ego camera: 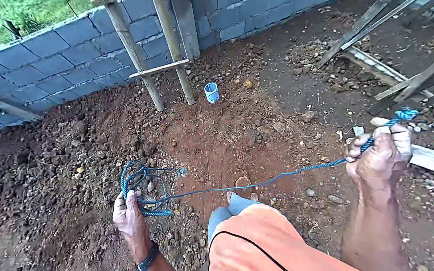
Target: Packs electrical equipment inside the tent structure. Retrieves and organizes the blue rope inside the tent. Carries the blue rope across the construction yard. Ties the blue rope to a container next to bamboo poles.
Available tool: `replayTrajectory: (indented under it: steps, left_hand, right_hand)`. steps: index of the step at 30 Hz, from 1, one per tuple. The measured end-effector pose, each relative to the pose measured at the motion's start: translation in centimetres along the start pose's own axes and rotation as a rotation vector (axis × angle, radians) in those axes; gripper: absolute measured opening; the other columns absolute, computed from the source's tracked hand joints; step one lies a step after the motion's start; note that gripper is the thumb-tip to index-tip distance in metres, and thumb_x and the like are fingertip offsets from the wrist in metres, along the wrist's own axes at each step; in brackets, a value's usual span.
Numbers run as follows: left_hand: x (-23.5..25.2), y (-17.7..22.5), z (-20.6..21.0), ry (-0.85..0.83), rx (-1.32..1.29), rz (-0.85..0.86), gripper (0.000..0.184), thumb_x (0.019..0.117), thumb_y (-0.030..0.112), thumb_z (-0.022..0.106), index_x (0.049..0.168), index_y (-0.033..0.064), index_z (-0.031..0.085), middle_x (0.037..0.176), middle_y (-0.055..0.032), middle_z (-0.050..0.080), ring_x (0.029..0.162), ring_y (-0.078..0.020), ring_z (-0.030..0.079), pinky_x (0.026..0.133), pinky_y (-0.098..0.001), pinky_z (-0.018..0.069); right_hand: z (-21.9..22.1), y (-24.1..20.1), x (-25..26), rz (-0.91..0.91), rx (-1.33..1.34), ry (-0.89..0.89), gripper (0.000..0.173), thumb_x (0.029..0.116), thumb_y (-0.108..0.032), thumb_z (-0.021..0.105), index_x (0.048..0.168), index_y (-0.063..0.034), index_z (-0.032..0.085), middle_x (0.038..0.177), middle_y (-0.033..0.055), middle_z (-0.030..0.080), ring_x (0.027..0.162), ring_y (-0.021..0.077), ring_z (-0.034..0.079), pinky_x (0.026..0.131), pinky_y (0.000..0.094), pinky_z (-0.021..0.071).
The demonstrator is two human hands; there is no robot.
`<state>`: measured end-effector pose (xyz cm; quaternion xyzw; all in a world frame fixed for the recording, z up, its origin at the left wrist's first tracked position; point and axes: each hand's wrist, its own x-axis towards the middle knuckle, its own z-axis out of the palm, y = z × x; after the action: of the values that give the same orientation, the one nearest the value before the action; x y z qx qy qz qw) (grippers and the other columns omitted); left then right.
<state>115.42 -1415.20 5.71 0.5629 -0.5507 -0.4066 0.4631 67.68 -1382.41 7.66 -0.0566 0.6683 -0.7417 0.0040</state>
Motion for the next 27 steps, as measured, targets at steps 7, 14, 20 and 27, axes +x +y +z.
replayTrajectory:
  steps: [7, 14, 20, 27]
  left_hand:
    - [15.6, -0.3, 6.1, -0.033, 0.001, -0.06, 0.03, 0.1051, 0.019, 0.057, 0.127, -0.0007, 0.062, 0.087, -0.0082, 0.073, 0.064, -0.0129, 0.067, 0.054, -0.0268, 0.0556]
    - [34.2, -7.3, 14.5, -0.184, 0.072, -0.192, 0.029, 0.1044, 0.016, 0.058, 0.128, -0.0013, 0.06, 0.089, -0.0106, 0.072, 0.061, -0.0166, 0.066, 0.054, -0.0323, 0.0576]
    - [47.2, -10.2, 20.6, -0.35, 0.265, -0.249, 0.032, 0.1045, 0.021, 0.057, 0.13, 0.0019, 0.06, 0.093, -0.0116, 0.07, 0.067, -0.0183, 0.065, 0.061, -0.0382, 0.0572]
    - [58.4, -8.7, 27.1, -0.4, 0.375, -0.232, 0.034, 0.1046, 0.021, 0.057, 0.132, 0.0014, 0.059, 0.097, -0.0135, 0.07, 0.069, -0.0197, 0.066, 0.064, -0.0409, 0.0589]
  right_hand:
    - [19.8, -2.0, 6.5, -0.072, -0.012, -0.114, 0.034, 0.1072, -0.017, 0.036, 0.136, -0.0094, 0.051, 0.07, -0.005, 0.059, 0.044, 0.0079, 0.049, 0.037, 0.0239, 0.043]
    - [34.8, 2.3, 8.3, -0.066, -0.012, 0.053, 0.028, 0.108, -0.014, 0.036, 0.129, -0.0082, 0.053, 0.069, -0.0049, 0.06, 0.043, 0.0074, 0.049, 0.037, 0.0229, 0.0432]
    - [44.3, 0.4, 9.6, -0.086, -0.083, 0.08, 0.033, 0.1098, -0.017, 0.034, 0.138, -0.0086, 0.049, 0.073, -0.0012, 0.064, 0.044, 0.0105, 0.054, 0.037, 0.0262, 0.0475]
    - [49.6, 1.3, 14.0, -0.055, -0.146, 0.164, 0.033, 0.11, -0.018, 0.036, 0.139, -0.0125, 0.051, 0.073, -0.0042, 0.062, 0.045, 0.0081, 0.052, 0.039, 0.0237, 0.0466]
